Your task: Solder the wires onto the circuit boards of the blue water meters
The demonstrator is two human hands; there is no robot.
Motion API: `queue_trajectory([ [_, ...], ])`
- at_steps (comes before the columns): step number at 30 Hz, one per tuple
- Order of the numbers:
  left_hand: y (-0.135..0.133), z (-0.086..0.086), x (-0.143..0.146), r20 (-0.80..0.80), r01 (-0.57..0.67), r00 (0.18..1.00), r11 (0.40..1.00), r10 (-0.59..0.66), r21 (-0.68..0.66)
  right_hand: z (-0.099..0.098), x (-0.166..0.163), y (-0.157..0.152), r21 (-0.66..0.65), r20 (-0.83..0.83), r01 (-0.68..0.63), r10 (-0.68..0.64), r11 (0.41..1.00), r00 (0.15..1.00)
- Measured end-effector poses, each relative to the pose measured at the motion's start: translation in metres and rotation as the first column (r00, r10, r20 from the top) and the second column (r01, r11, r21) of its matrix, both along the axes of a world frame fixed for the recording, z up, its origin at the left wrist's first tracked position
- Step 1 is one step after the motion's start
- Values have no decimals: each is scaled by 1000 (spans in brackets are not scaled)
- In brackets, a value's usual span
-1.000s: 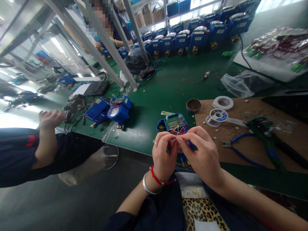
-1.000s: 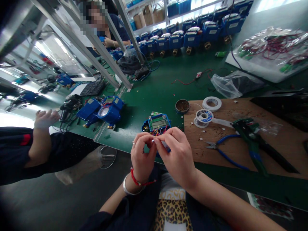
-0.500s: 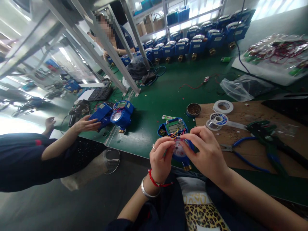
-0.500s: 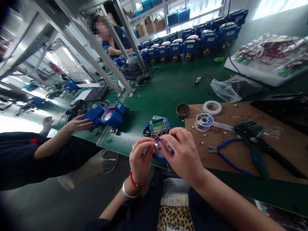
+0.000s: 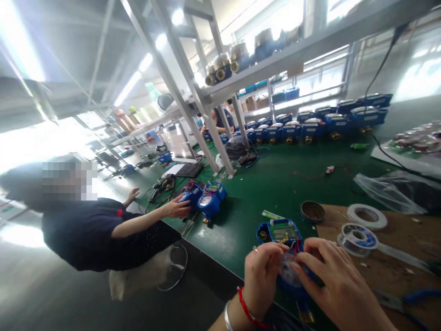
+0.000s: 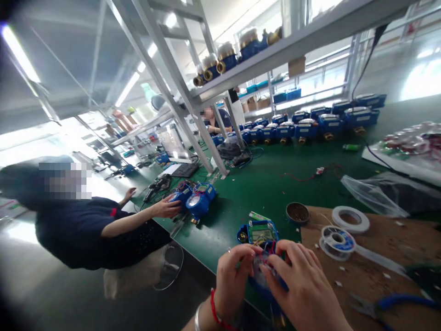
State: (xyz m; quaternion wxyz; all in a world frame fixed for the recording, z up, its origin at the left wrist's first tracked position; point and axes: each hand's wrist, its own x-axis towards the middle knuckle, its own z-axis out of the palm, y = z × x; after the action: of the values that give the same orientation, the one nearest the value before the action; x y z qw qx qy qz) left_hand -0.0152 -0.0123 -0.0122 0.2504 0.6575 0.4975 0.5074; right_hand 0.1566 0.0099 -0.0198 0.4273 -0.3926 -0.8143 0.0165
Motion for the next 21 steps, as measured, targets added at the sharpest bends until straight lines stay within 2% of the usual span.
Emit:
queue_trajectory([
  [7, 2, 5, 8, 49, -104, 993, 985, 112, -138, -17, 2, 5, 31, -10, -32, 32, 999, 999],
  [10, 6, 3, 10, 114, -131, 982, 977, 151, -166, -22, 5, 6, -14, -44, -47, 47, 999, 998],
  [15, 13, -2, 15, 202, -169, 958, 971, 202, -168, -30, -1, 4, -108, -162, -62, 44, 992, 986],
  [19, 19, -5, 17, 209, -206, 950, 970, 230, -130, -36, -11, -2, -68, -215, -11, -4, 998, 976],
  [21, 24, -4, 14, 208, -185, 956, 974, 209, -127, -38, -17, -6, -37, -240, 20, -28, 999, 970],
])
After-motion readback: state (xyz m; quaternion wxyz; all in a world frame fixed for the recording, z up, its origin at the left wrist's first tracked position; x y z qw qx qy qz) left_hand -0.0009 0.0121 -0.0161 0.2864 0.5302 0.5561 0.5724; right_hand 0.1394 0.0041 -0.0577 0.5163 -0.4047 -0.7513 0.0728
